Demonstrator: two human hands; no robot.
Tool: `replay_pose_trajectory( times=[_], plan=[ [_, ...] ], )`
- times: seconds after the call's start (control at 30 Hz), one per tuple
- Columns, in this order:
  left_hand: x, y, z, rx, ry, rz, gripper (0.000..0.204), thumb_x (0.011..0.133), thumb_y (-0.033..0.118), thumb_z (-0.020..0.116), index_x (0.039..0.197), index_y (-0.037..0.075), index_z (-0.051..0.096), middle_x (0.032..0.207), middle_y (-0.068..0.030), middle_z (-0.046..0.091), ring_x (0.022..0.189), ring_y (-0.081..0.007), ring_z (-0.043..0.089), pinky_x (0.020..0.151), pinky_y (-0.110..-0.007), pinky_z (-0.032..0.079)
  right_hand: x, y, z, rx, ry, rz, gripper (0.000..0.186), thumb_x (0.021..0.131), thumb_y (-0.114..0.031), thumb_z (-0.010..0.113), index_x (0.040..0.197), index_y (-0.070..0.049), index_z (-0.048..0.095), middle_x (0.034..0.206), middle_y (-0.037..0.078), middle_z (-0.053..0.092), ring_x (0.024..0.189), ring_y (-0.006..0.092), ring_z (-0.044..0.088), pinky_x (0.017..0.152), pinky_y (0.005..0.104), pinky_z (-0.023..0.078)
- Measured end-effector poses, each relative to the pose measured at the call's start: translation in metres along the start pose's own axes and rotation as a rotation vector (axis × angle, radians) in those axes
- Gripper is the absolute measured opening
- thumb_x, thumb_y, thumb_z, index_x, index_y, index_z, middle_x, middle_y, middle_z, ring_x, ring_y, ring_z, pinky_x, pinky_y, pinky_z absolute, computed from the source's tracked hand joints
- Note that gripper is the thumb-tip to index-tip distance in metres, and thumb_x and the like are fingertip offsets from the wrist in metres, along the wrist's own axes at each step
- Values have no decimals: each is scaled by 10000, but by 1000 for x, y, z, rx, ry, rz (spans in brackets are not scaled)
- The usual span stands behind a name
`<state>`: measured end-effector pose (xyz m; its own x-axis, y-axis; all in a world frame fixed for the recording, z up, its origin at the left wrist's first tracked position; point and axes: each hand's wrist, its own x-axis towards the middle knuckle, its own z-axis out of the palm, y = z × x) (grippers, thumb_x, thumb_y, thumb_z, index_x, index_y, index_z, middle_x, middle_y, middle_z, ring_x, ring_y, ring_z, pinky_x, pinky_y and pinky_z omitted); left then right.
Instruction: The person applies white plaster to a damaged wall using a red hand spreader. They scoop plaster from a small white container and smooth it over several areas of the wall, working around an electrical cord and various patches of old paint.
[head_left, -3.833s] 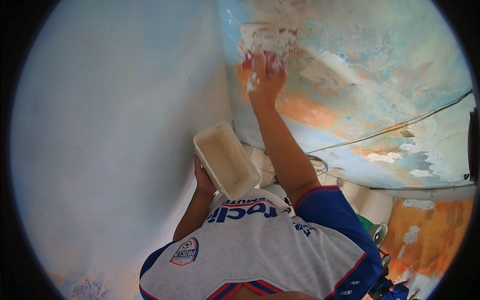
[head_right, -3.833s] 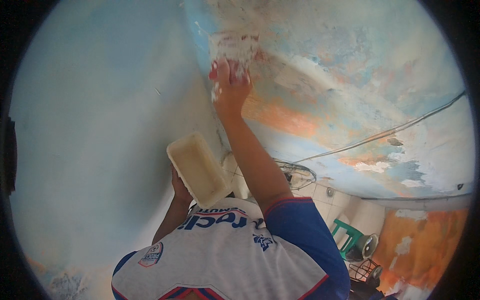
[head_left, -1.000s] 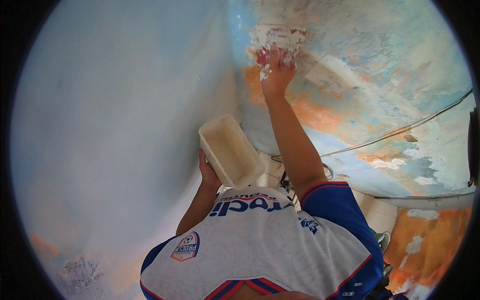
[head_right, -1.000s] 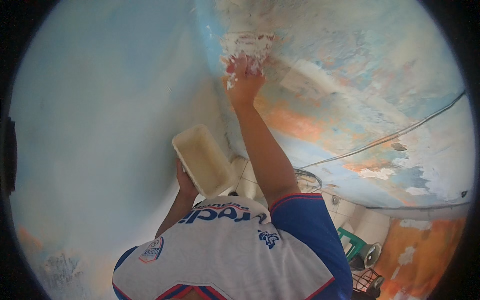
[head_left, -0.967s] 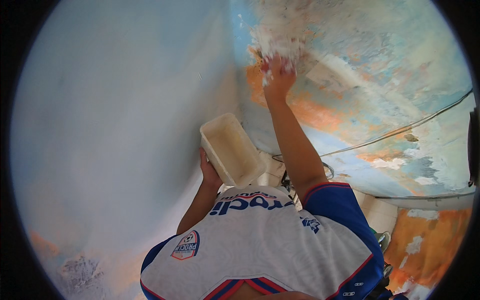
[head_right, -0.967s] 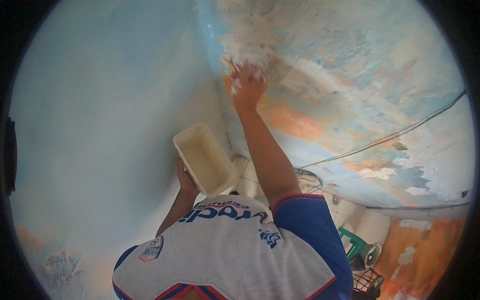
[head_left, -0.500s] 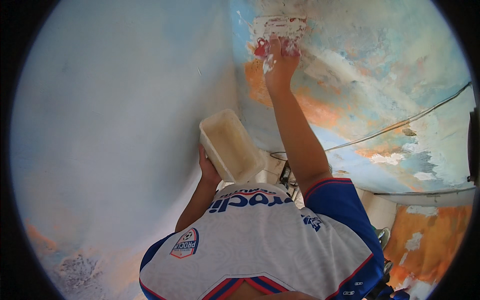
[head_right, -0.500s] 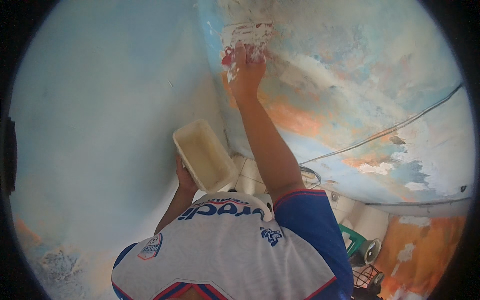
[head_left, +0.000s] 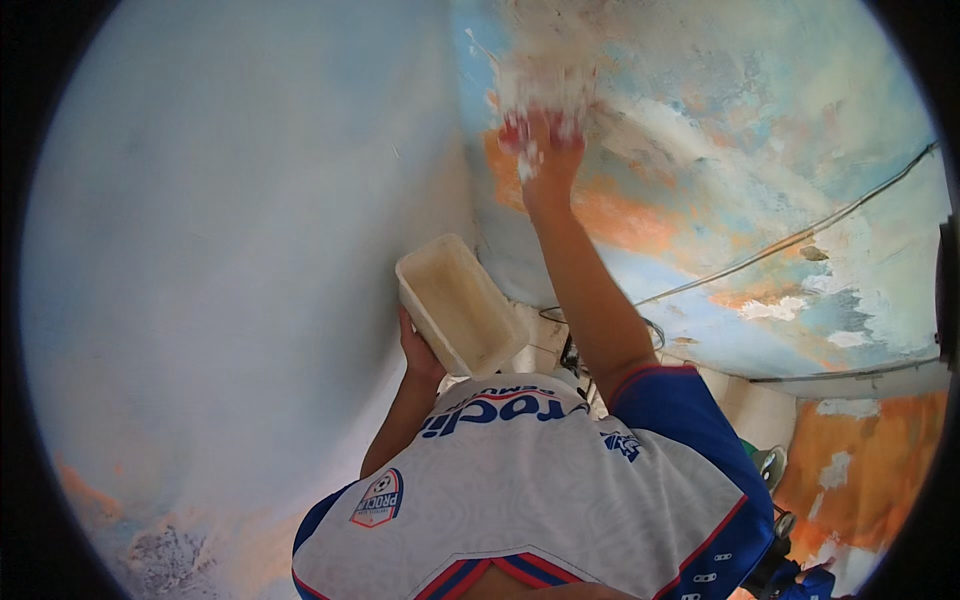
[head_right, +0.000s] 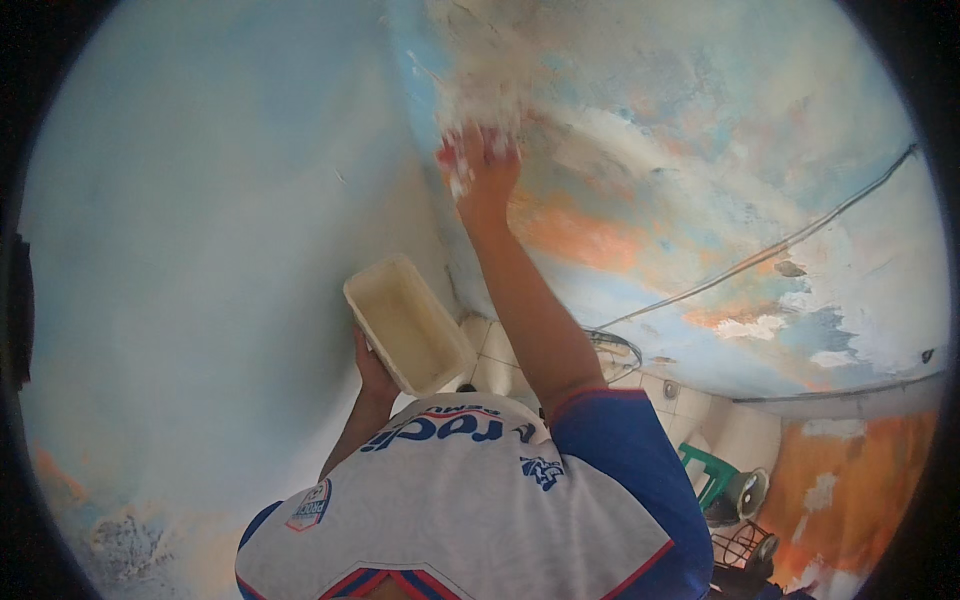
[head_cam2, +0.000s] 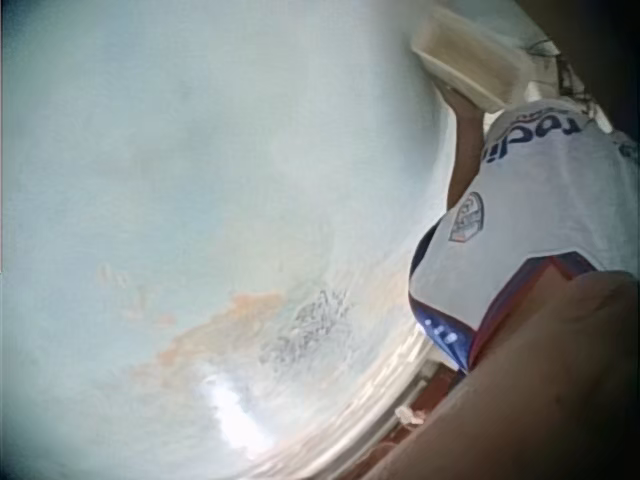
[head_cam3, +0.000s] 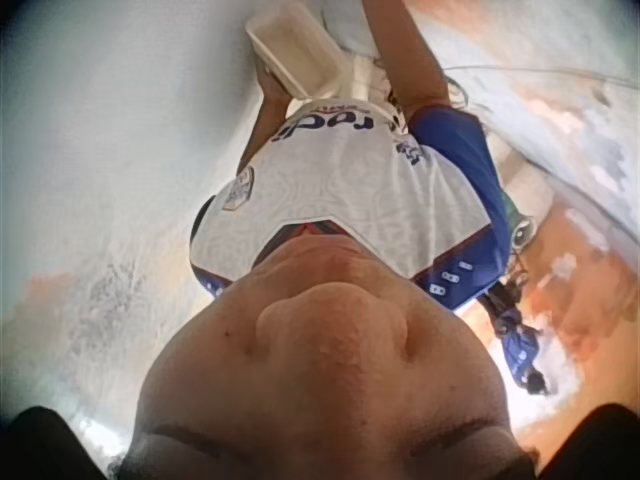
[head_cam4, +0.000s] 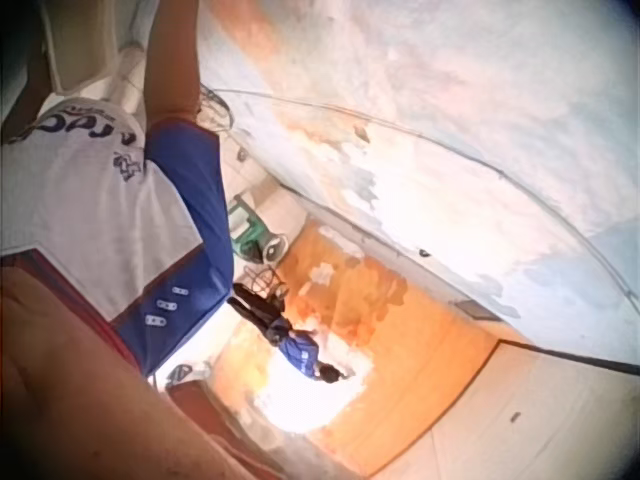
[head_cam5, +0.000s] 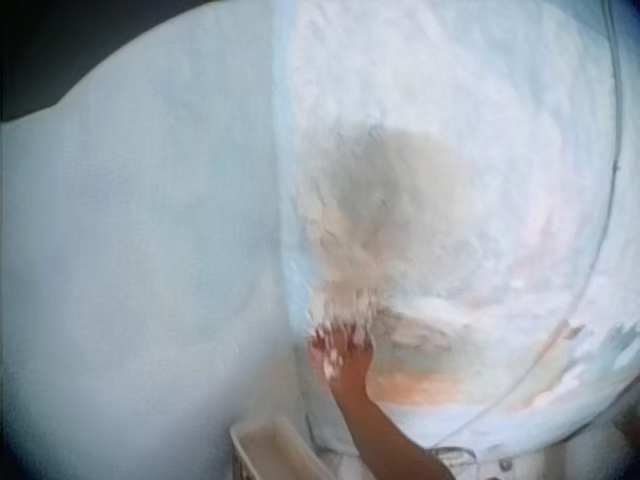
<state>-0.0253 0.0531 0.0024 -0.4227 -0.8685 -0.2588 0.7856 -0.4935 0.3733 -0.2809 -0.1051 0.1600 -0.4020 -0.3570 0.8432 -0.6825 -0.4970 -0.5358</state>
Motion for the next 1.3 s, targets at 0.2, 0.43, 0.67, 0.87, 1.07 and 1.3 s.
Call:
replay_pose_trajectory(
  times=[0.2, 0.43, 0.67, 0.87, 1.07, 1.3],
  plan=[
    [-3, 5, 13, 10, 16, 11, 769, 1011, 680, 273, 1557, 143, 337, 1550, -100, 425, 1389, -321, 449, 1151, -470, 385, 8, 8, 4, 644, 143, 592, 166, 955, -163, 690, 1029, -36, 613, 833, 39, 640, 675, 134, 607, 598, 281, 501],
    [-2, -3, 7, -29, 24, -11, 713, 1030, 644, 285, 1530, 146, 390, 1505, -104, 483, 1353, -318, 491, 1128, -486, 414, -193, 114, -46, 717, 358, 1439, 184, 985, -207, 653, 1130, -123, 576, 851, 58, 639, 691, 161, 616, 562, 302, 508],
    [-8, 2, -4, 18, 64, 33, 804, 992, 714, 291, 1556, 143, 338, 1543, -113, 429, 1386, -331, 445, 1147, -473, 385, 25, -41, -12, 667, 29, 552, 173, 962, -172, 685, 1039, -37, 608, 845, 31, 634, 687, 131, 612, 556, 283, 491],
    [-6, 2, 16, 33, 111, 24, 808, 990, 713, 307, 1555, 136, 341, 1539, -113, 433, 1384, -329, 447, 1145, -476, 386, -86, 82, -45, 357, 20, 517, 221, 964, -231, 676, 997, -16, 638, 852, 64, 682, 677, 140, 647, 591, 281, 529],
    [-2, -3, -5, 26, 140, -9, 806, 988, 713, 319, 1546, 133, 358, 1528, -117, 447, 1379, -327, 453, 1141, -475, 391, -174, 78, -64, 570, 56, 1291, 187, 969, -218, 660, 980, -37, 615, 842, 86, 675, 725, 165, 671, 560, 308, 545],
    [-9, -8, 8, 2, 114, 11, 797, 1000, 702, 276, 1557, 136, 343, 1543, -118, 434, 1391, -329, 444, 1150, -485, 380, 0, 22, -18, 220, -127, 170, 208, 914, -145, 688, 1089, -37, 651, 854, 97, 680, 723, 198, 673, 576, 336, 532]
  ],
)
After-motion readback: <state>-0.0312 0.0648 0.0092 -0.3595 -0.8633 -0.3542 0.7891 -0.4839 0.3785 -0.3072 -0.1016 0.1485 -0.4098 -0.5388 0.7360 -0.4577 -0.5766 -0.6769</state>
